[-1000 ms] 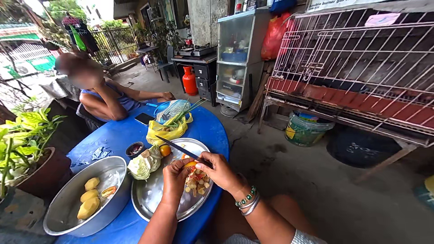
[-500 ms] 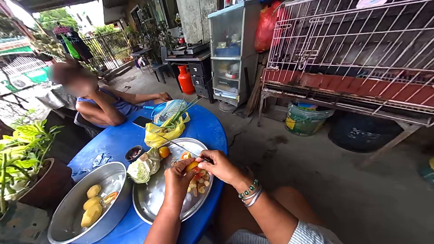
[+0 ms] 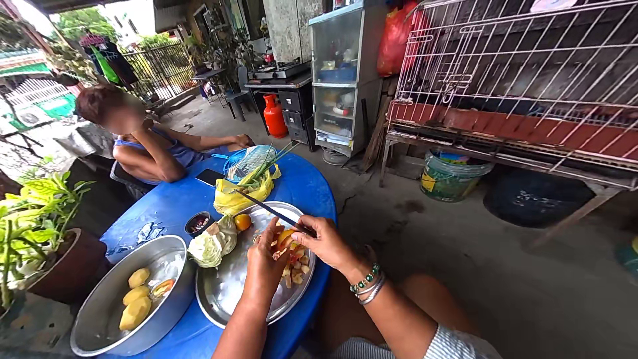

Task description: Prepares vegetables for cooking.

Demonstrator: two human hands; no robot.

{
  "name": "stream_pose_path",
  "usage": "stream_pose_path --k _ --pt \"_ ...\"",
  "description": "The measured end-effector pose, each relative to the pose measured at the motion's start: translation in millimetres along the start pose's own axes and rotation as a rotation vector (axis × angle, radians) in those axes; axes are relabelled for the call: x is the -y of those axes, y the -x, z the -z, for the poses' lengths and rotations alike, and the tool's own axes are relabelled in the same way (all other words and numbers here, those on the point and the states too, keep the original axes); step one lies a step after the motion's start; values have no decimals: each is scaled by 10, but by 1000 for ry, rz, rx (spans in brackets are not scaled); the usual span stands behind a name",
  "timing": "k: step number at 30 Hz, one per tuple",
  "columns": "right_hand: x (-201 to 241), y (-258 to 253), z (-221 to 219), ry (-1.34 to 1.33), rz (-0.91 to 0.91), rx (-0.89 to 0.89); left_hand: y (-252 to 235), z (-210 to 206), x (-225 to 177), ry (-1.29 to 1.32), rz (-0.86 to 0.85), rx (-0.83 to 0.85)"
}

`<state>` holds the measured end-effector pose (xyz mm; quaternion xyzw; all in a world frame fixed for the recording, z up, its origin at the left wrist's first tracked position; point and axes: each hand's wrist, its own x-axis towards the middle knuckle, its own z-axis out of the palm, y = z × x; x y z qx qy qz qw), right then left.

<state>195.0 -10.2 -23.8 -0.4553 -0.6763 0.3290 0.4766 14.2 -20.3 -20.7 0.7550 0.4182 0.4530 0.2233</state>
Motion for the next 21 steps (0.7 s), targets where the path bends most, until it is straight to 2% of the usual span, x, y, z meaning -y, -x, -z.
stream_pose_path --k 7,13,16,21 --pt "0 7 -7 -16 -43 -10 -4 45 52 8 14 31" --pt "35 13 9 -60 -65 41 -2 79 56 109 152 62" --pt "60 0 9 -71 -71 73 0 86 76 114 148 43" --pt "65 -7 -9 -74 -83 50 -7 88 125 291 150 88"
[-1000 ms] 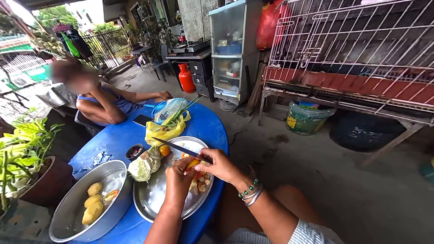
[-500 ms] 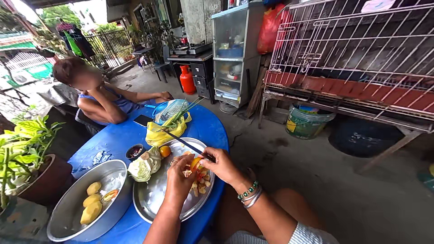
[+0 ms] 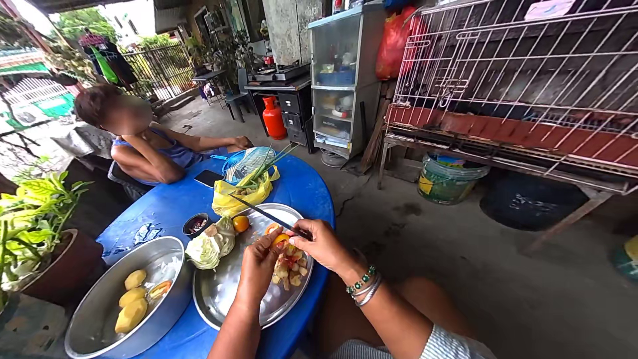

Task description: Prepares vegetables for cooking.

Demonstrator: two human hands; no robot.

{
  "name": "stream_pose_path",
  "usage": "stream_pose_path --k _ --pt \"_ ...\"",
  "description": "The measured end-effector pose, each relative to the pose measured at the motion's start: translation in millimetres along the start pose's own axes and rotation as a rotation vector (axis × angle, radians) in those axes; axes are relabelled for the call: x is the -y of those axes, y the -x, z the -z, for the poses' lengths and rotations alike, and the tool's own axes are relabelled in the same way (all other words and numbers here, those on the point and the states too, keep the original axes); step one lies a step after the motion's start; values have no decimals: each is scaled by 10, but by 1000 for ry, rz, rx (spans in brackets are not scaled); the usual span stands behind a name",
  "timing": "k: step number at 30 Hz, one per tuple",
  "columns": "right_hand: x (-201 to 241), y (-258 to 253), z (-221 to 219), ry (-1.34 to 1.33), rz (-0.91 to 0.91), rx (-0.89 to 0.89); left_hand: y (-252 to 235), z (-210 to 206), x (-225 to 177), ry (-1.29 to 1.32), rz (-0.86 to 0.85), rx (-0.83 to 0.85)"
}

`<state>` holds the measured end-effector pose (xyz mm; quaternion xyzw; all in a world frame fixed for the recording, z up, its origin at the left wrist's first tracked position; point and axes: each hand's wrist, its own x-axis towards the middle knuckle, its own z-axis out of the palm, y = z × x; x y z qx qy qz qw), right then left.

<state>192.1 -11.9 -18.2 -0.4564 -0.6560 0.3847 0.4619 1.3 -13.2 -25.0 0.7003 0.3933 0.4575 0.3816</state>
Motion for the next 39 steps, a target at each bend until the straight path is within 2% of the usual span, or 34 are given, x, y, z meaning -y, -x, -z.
stream_pose_path --k 3,10,19,31,39 --pt "-4 8 -8 39 8 -20 5 -7 -7 8 2 28" --pt "108 95 -104 200 137 -34 -5 19 32 53 -45 -162" --pt "98 108 -112 155 147 -63 -5 28 5 185 -62 -148" --pt "89 113 -94 143 106 -48 2 22 14 96 -76 -165" --pt "65 129 -94 160 113 -50 -4 60 22 -174 -188 -112"
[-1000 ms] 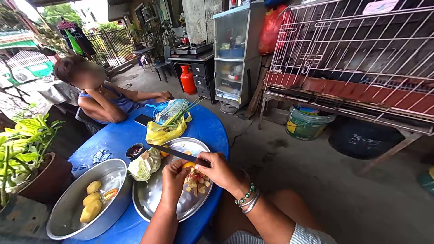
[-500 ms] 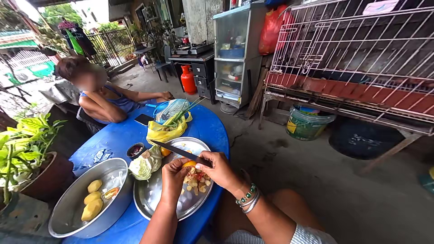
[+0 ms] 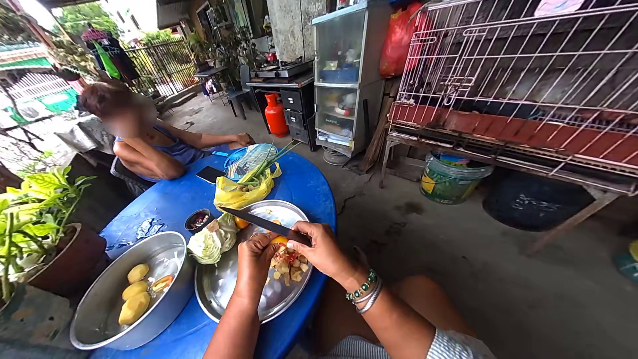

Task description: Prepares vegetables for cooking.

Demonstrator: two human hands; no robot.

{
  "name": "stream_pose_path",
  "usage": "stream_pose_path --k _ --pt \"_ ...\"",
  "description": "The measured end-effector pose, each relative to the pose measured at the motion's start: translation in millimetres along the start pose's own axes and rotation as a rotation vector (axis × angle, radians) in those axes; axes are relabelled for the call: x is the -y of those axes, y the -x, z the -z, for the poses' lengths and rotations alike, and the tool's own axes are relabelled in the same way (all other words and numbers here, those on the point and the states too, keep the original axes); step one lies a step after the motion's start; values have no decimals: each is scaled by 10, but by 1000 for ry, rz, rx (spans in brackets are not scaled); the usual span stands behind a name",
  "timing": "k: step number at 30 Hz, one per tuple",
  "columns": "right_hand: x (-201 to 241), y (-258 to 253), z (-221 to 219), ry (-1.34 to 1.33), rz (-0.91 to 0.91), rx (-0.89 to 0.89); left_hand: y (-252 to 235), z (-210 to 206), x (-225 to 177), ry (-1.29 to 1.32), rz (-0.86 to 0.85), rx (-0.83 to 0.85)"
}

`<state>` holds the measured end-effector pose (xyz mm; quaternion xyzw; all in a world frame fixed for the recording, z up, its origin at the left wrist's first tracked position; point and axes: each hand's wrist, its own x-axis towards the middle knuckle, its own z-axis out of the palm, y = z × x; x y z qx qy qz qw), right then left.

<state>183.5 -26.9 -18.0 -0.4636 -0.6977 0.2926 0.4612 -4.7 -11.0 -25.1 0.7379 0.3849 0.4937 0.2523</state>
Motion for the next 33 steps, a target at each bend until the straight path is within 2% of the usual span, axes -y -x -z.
stream_pose_path --k 15,23,33 --pt "-43 -10 24 5 -26 15 -18 -11 -119 -228 -94 108" --pt "-95 -29 45 7 -56 71 -2 -8 -133 -235 -85 123" --pt "-145 -62 42 -80 1 87 3 -38 -168 -287 -18 69"
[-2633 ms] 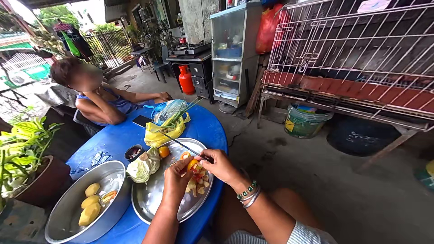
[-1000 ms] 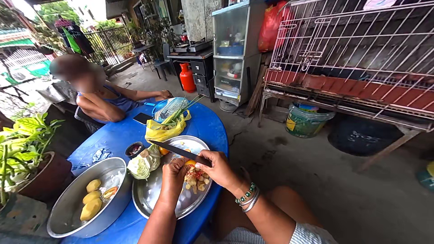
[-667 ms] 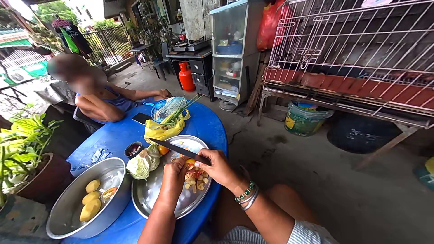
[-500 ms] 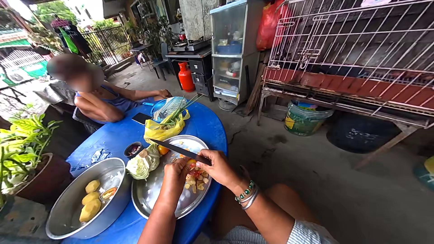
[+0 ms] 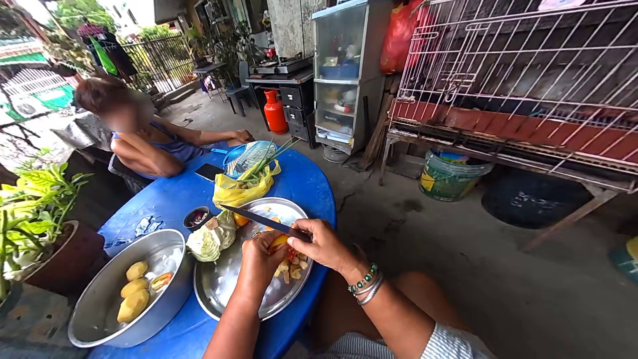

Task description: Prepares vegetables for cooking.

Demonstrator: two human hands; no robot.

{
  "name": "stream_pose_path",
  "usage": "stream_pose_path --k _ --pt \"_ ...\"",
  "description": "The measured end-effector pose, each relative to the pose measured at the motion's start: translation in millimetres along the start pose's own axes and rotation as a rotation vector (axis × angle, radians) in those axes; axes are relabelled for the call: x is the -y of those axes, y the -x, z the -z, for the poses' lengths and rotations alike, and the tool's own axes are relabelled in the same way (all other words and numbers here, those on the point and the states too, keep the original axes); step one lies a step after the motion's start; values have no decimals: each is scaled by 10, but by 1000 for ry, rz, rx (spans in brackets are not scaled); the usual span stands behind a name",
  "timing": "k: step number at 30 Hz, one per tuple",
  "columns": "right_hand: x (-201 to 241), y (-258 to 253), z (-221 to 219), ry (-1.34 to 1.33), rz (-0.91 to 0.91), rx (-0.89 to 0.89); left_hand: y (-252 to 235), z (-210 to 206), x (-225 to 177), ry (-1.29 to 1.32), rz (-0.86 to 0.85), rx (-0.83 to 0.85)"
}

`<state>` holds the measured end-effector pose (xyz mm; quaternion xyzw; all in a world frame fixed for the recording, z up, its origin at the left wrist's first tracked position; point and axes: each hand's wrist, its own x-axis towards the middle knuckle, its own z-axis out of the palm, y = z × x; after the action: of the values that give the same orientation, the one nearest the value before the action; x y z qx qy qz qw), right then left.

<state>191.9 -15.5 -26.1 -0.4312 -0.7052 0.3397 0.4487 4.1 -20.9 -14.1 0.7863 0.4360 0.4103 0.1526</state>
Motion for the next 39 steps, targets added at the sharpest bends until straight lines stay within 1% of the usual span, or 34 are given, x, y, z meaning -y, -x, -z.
stream_pose_path --k 3,6,11,13,17,20,23,26,30,33,35,39 --pt "2 -4 -12 -39 -16 0 7 -15 -14 -28 -20 -16" --pt "15 -17 -36 -7 -2 -57 -2 -50 6 -23 -45 -30" --pt "14 -40 -25 70 6 -152 -27 -8 76 222 46 67" --pt "-11 -41 -14 95 5 -175 -36 10 76 235 72 73" --pt "-25 -33 -18 146 13 -225 -32 20 63 258 76 29" --pt "8 -19 -14 190 25 -249 -33 24 47 315 141 38" --pt "35 -11 -40 231 62 -289 -34 45 60 413 223 61" --pt "86 15 -107 283 130 -343 -23 30 97 457 219 78" --pt "151 60 -250 354 245 -426 17 -78 160 434 113 -83" --pt "184 76 -315 418 265 -459 43 -96 146 374 116 -156" --pt "176 63 -323 422 248 -470 34 -86 148 410 139 -132" --pt "112 23 -294 393 210 -485 -2 -50 147 441 173 -13"
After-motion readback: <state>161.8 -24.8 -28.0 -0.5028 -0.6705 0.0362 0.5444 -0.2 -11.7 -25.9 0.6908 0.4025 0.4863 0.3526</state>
